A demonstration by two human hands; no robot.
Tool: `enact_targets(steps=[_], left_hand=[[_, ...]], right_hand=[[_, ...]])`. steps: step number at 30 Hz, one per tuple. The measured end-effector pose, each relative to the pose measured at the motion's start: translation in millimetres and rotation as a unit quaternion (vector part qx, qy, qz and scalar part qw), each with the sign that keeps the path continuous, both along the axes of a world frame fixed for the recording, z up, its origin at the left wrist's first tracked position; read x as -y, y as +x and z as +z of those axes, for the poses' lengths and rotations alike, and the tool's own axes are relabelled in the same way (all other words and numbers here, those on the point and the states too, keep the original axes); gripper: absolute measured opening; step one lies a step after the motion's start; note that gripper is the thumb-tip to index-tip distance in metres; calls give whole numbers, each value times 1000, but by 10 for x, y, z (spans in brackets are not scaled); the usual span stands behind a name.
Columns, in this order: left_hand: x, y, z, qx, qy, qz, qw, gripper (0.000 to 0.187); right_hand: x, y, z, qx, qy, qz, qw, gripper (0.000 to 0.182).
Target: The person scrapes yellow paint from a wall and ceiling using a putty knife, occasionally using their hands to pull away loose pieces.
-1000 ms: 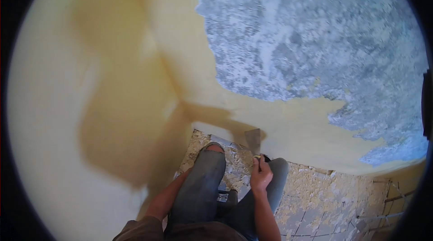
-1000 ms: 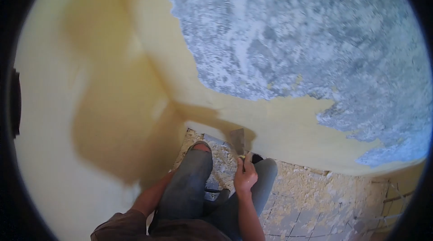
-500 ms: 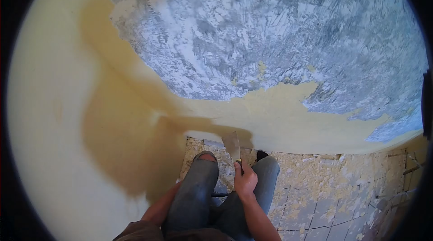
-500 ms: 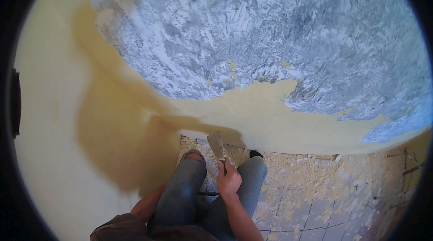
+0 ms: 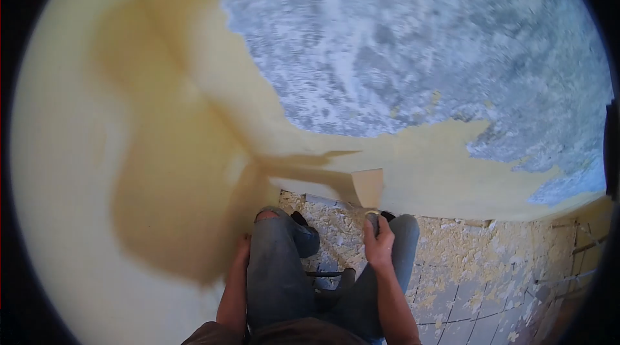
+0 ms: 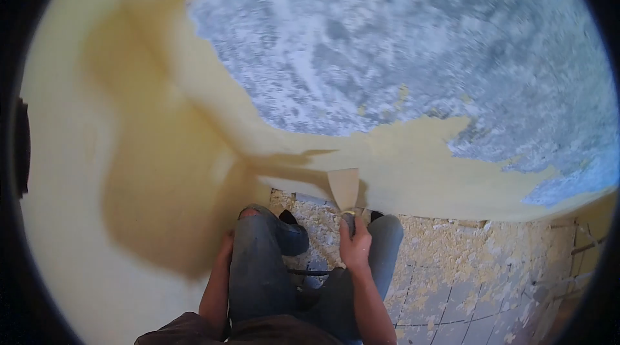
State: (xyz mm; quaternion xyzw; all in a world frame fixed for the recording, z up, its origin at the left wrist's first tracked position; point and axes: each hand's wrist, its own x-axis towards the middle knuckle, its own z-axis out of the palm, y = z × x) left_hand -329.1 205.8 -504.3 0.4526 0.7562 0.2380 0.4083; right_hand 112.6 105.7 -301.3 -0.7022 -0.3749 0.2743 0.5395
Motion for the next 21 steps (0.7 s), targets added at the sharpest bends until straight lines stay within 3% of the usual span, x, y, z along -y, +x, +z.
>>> enact_targets(steps=[1, 3, 4, 5, 6, 7, 9, 11, 12, 14, 16, 18, 20, 21], left_hand=[[-23, 194, 463, 6, 1, 6, 1000, 35], [-24, 583, 1128, 17, 123, 84, 989, 24], [-41, 736, 1244, 46, 199, 78, 976, 21], [-71, 884, 1288, 76, 274, 75, 956, 18], [-126, 1013, 1238, 158, 277, 52, 946, 18], [-180, 1146, 1199, 239, 280, 29, 929, 18], [-222, 1551, 1534, 156, 292, -66, 941, 19], [-377, 1838, 1307, 158, 293, -146, 932, 25], [-436, 1955, 1418, 164, 292, -143, 931, 25], [-596, 2101, 1731, 25, 389, -185, 902, 34], [-711, 2141, 1595, -1, 423, -173, 890, 39], [-767, 2161, 1283, -29, 454, -165, 875, 44], [-777, 2164, 838, -67, 314, -159, 933, 49], [-859, 2164, 823, -63, 313, -160, 934, 49]], right_hand=[[-46, -25, 57, 6, 1, 6, 1000, 31], [-81, -65, 180, 24, 50, 37, 998, 26], [-101, -105, 291, 33, 74, 52, 995, 25], [-131, -191, 692, 31, 25, 61, 997, 26], [-206, -211, 835, 40, 22, 65, 997, 26], [-274, -224, 933, 150, 56, 70, 985, 28], [-463, -282, 1105, 308, 114, 59, 943, 31], [-674, -340, 1319, 368, 105, 59, 922, 31], [-786, -355, 1404, 420, 97, 51, 901, 31], [-1030, -344, 1534, 453, 108, 49, 884, 29], [-1229, -371, 1734, 544, 72, 38, 835, 27], [-1260, -449, 1920, 561, 55, 18, 826, 26], [-1194, -538, 2050, 560, 34, -2, 828, 27], [-1198, -610, 2039, 557, 28, -28, 830, 26]])
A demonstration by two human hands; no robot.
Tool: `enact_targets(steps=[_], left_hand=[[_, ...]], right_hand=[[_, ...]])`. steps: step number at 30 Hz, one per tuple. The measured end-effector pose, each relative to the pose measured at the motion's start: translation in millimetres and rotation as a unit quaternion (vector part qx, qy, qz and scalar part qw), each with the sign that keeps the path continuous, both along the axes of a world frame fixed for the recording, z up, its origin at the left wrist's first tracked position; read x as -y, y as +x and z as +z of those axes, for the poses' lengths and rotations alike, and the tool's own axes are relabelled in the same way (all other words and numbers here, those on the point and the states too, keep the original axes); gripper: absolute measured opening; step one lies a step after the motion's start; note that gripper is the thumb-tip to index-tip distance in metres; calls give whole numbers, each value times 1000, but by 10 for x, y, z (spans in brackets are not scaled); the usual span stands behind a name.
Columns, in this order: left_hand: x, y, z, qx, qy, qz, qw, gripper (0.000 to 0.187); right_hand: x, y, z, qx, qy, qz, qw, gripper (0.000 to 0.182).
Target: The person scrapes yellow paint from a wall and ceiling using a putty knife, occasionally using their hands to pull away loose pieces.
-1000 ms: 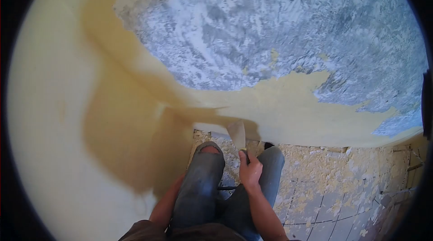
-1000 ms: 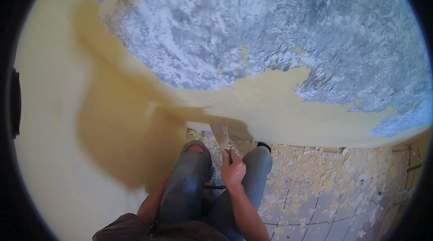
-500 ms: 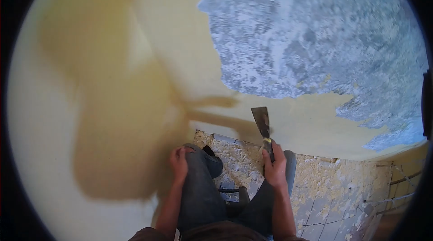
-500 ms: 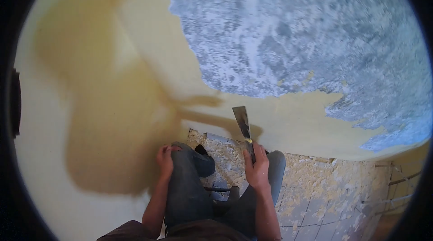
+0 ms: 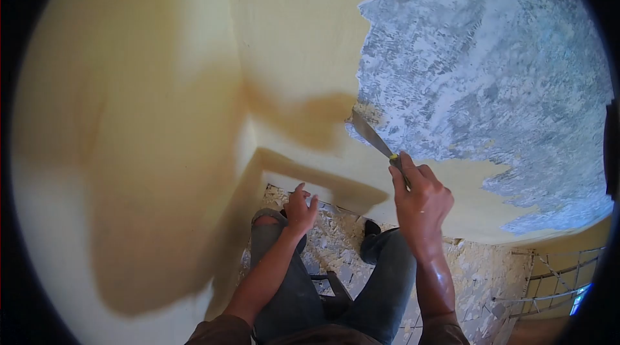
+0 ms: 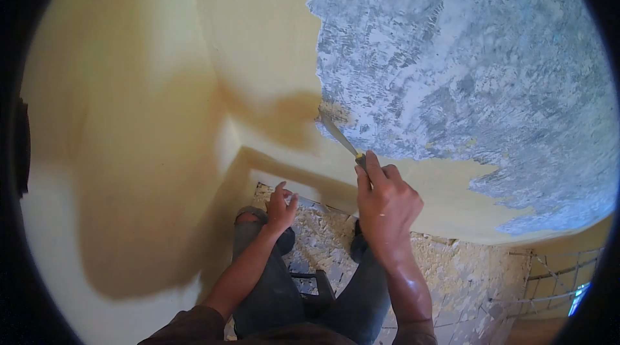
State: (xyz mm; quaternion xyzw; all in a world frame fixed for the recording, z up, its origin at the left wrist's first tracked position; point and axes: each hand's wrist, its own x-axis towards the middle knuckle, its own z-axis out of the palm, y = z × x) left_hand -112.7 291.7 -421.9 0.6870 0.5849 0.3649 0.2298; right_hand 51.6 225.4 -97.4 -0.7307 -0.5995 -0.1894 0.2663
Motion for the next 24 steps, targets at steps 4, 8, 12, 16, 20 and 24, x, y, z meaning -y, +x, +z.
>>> enact_targets(steps=[4, 8, 12, 16, 20, 24], left_hand=[[-70, 33, -14, 39, -40, -1, 998, 59], [-18, 74, 60, 18, -107, 1, 994, 64], [-41, 100, 85, 12, -138, 2, 990, 66], [-41, 72, 57, 42, -143, -1, 989, 66], [-54, 70, 58, 58, -159, 4, 986, 67], [-114, 99, 108, 80, -173, 5, 982, 68]], right_hand=[[-114, -1, 92, -33, -43, 5, 999, 25], [-102, -12, 69, -43, 85, 61, 994, 30], [-164, -13, 50, -18, 179, 121, 976, 33], [-166, 25, 93, -22, 177, 119, 977, 31], [-194, 54, 107, 24, 120, 108, 987, 28], [-234, 28, 157, 52, 135, 106, 984, 21]])
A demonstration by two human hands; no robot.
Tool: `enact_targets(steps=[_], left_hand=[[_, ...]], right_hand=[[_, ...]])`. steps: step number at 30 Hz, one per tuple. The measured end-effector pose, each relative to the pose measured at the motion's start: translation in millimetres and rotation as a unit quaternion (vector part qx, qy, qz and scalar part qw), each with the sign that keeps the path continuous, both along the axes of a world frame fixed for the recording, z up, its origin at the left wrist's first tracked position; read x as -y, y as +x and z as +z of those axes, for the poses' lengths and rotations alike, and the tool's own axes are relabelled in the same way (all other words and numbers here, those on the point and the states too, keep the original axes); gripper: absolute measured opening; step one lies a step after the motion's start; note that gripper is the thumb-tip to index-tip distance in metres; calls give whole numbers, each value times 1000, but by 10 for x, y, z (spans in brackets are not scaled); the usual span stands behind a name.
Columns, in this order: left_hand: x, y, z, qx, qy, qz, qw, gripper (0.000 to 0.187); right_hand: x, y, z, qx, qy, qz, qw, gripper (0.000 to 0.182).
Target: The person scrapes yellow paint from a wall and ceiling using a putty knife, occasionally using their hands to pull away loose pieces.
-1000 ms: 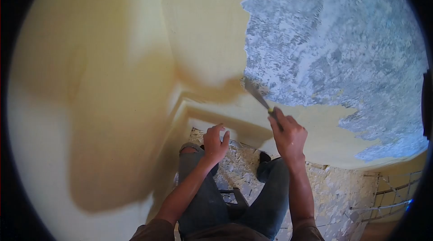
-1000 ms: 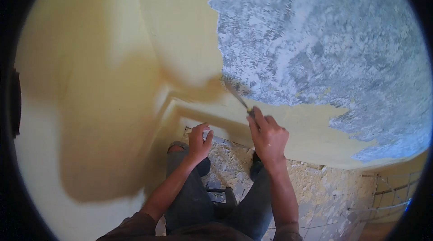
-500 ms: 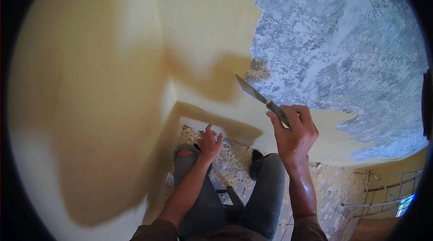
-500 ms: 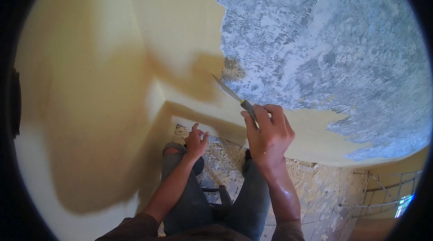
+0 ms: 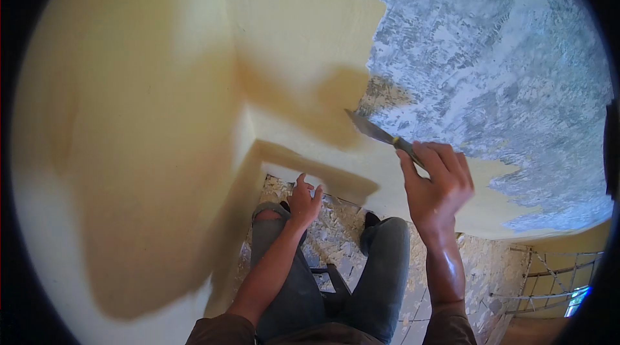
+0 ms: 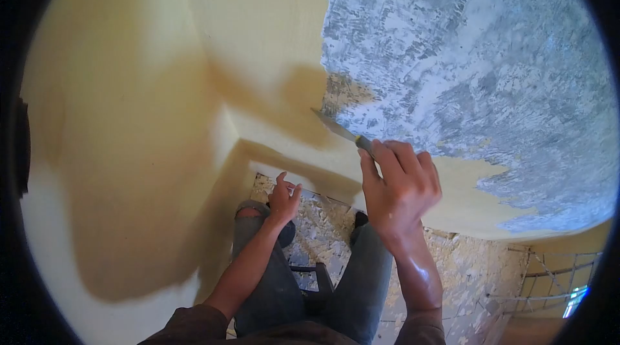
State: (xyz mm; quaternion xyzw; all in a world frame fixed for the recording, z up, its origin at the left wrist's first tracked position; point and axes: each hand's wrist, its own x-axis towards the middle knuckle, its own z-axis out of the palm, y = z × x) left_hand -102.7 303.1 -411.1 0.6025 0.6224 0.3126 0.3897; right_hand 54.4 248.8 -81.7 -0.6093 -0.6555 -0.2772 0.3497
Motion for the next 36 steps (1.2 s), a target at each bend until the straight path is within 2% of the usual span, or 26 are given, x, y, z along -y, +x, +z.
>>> enact_targets(steps=[2, 6, 9, 12, 15, 17, 20, 24, 26, 36], left_hand=[[63, -31, 20, -10, 8, -4, 1000, 69], [55, -25, -41, 25, 12, 5, 1000, 70], [2, -33, -46, 37, 33, 10, 999, 69], [89, -20, -50, 14, 59, 6, 998, 68], [101, -66, -38, 25, 104, 19, 994, 66], [146, -120, 77, -12, 229, 18, 973, 64], [145, -142, 239, -49, 281, 45, 958, 64], [74, -123, 285, -42, 283, 43, 957, 65], [178, -112, 298, -53, 247, 39, 967, 66], [287, -94, 228, -63, 225, 25, 972, 67]], right_hand=[[33, -40, -36, 8, 38, -13, 999, 20], [-1, 28, -80, 11, 28, 13, 999, 21], [18, 25, -81, 13, 64, -1, 998, 17], [-108, 27, -363, -17, 34, 18, 999, 19], [75, -30, -301, -20, 77, -9, 997, 21], [77, -6, -344, 4, 105, -26, 994, 20], [40, 144, -435, 17, 101, -17, 995, 21], [95, 138, -418, 51, 122, -32, 991, 21], [18, 190, -616, 17, 137, -42, 990, 21], [206, 217, -732, -2, 155, -32, 987, 27]])
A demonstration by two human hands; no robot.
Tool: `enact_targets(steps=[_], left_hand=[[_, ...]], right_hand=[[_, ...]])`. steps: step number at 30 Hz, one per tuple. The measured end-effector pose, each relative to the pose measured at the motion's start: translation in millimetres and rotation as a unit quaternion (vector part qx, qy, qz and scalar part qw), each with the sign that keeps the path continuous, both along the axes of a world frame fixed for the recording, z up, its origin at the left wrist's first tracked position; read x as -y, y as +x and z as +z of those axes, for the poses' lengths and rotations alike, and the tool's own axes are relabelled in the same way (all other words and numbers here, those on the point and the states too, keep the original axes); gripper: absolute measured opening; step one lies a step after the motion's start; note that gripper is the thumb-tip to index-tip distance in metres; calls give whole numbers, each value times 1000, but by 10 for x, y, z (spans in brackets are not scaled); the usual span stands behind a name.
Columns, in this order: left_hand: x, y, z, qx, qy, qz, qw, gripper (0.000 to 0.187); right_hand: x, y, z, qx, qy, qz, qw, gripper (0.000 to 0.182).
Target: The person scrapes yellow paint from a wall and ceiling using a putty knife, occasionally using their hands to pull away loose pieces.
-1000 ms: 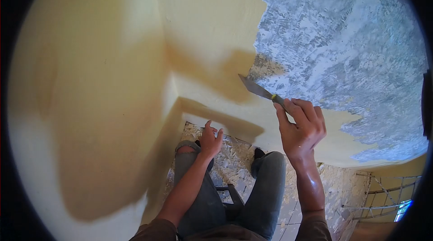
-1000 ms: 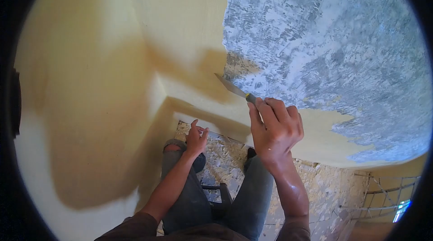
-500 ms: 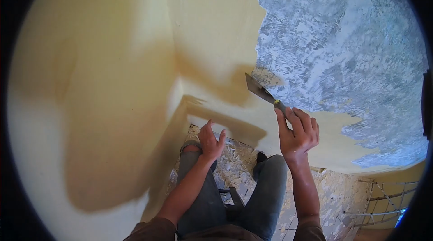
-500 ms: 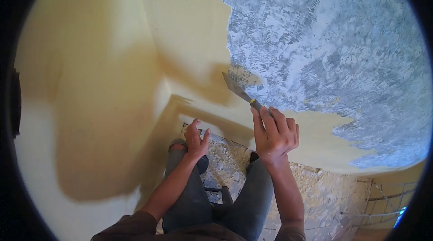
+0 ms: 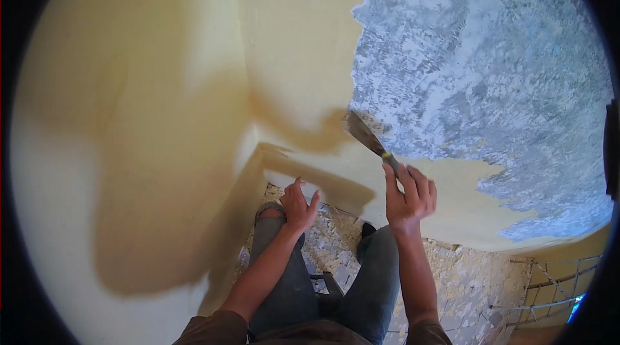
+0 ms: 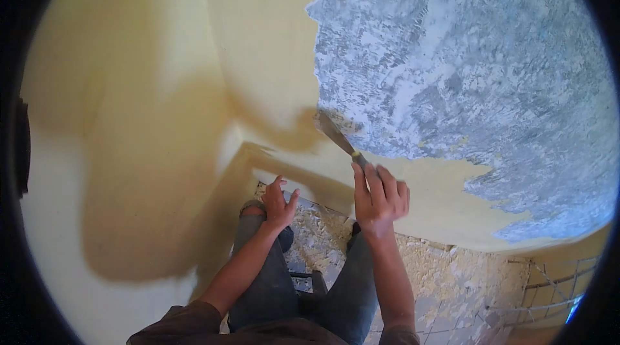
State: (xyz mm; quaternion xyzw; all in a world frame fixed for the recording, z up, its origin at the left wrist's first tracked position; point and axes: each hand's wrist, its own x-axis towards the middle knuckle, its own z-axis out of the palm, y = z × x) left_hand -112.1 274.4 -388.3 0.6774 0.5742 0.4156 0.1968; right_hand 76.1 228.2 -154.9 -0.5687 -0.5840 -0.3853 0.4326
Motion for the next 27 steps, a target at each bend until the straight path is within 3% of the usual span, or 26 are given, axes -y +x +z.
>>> enact_targets(steps=[2, 7, 10, 11, 13, 17, 27], left_hand=[[-30, 19, -12, -18, 5, -4, 1000, 68], [4, 72, -27, -11, -1, -13, 1000, 68], [-57, 59, -19, -4, 1, -21, 1000, 68], [-35, 51, -41, -3, -8, -23, 1000, 68], [-44, 42, -43, 3, -25, -20, 999, 69], [-55, 62, -74, 14, -51, -25, 998, 72], [-27, 82, -68, 31, -81, -41, 995, 72]], right_hand=[[-53, -29, -142, 1, 39, -4, 999, 27], [-70, 12, -405, -35, 7, 3, 999, 31], [-8, -177, -560, -71, -85, -89, 990, 29], [21, -216, -591, -69, -87, -87, 990, 29], [55, -274, -637, -163, -238, -53, 956, 27], [-14, -260, -714, -229, -314, 13, 921, 24], [-21, -312, -723, -190, -246, -15, 950, 24]])
